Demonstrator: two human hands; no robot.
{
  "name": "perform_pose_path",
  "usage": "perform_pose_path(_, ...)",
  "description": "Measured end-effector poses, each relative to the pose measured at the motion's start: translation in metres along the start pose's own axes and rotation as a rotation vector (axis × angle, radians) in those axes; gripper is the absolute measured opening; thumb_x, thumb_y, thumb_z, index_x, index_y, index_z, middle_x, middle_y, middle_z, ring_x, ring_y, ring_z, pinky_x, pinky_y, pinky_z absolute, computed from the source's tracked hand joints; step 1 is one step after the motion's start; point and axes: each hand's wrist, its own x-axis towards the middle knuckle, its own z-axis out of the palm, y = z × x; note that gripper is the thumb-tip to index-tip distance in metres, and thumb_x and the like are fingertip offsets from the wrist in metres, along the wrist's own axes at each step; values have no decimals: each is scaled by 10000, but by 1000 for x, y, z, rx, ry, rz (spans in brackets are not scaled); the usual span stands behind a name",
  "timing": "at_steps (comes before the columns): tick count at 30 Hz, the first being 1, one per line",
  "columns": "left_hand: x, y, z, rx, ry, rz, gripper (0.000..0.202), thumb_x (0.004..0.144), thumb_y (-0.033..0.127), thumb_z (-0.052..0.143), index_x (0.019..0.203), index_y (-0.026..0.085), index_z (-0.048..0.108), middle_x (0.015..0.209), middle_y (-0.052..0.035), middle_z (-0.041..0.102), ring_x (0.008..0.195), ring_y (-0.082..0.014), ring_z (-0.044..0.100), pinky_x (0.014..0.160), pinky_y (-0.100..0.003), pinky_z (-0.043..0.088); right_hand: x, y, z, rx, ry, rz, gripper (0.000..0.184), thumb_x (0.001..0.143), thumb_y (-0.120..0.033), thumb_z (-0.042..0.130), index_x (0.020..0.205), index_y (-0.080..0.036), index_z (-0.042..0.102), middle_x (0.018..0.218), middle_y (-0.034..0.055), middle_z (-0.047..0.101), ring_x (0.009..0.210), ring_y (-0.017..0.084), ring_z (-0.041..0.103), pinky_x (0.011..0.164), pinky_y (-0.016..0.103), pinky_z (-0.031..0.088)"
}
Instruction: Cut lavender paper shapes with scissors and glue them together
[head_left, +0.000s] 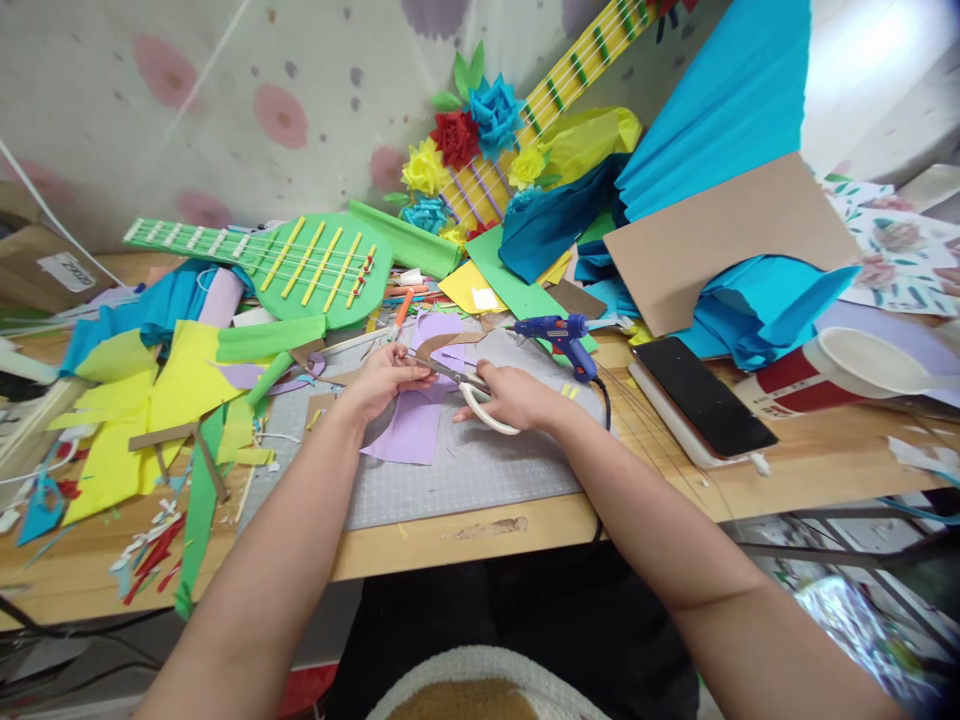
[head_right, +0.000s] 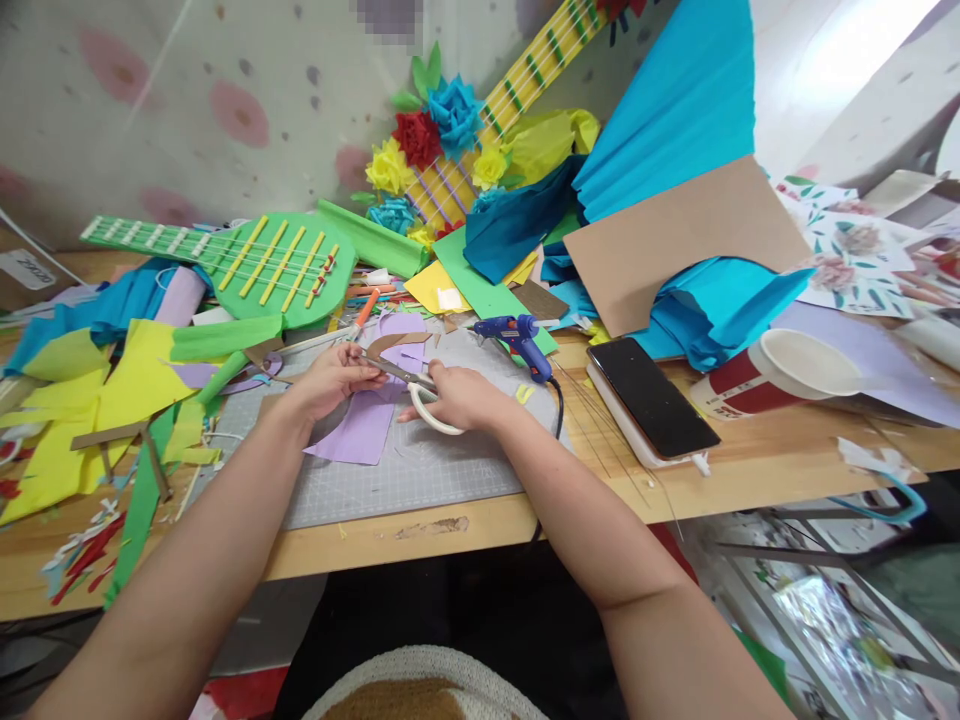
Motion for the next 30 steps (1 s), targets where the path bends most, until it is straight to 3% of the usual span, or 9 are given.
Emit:
perform_pose_path(18,-1,0,3,32,45,68,530,443,87,764,739,189,337,617,14,650,565,-166,651,568,-274,534,-6,1,-7,-100,-7,-6,746,649,-754,447,1076,-141,454,946,148,654,817,268,612,579,270,332)
perform_pose_path(30,0,-1,0,58,42,96,461,489,75,724,733,186,349,618,18,647,550,-144,640,592,-278,537,0,0,1,-106,49,5,777,614,-765,476,1060,-129,455,899,146,655,786,262,612,570,262,321)
